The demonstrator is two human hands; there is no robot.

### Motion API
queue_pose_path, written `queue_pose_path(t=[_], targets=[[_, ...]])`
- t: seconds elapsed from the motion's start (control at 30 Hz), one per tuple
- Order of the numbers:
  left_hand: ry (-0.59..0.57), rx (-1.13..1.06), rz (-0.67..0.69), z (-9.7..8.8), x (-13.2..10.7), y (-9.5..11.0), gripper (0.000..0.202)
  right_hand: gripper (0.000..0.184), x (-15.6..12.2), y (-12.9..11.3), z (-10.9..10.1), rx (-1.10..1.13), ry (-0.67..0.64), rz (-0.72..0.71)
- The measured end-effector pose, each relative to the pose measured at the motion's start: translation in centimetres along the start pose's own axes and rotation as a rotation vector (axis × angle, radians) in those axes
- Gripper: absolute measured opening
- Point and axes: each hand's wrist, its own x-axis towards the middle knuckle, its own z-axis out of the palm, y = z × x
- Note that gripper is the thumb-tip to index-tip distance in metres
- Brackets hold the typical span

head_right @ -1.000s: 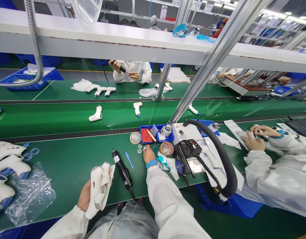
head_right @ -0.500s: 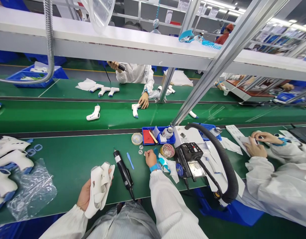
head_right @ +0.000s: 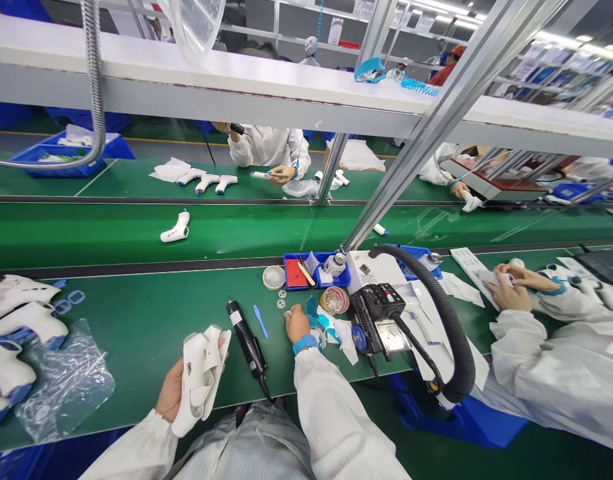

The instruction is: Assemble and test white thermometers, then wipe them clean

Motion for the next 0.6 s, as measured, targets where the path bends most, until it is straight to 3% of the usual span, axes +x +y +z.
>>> queue_pose_path(t=[0.1,0.4,0.6], targets=[[0.06,0.013,-0.01,0.0,-0.1,-0.1,0.04,0.025,-0.1,0.0,-0.1,0.056,-0.016,-0.014],[-0.093,-0.01,-0.015,-0.5,-0.3,0.1,0.048,0.025,-1.2,-0.1,-0.9,0.323,-0.006,-0.012],[-0.146,-0.023,-0.012,-1.0,-0.6,0.2,0.052,0.025,0.1,-1.2,-1.0,0.22,0.032,0.029]])
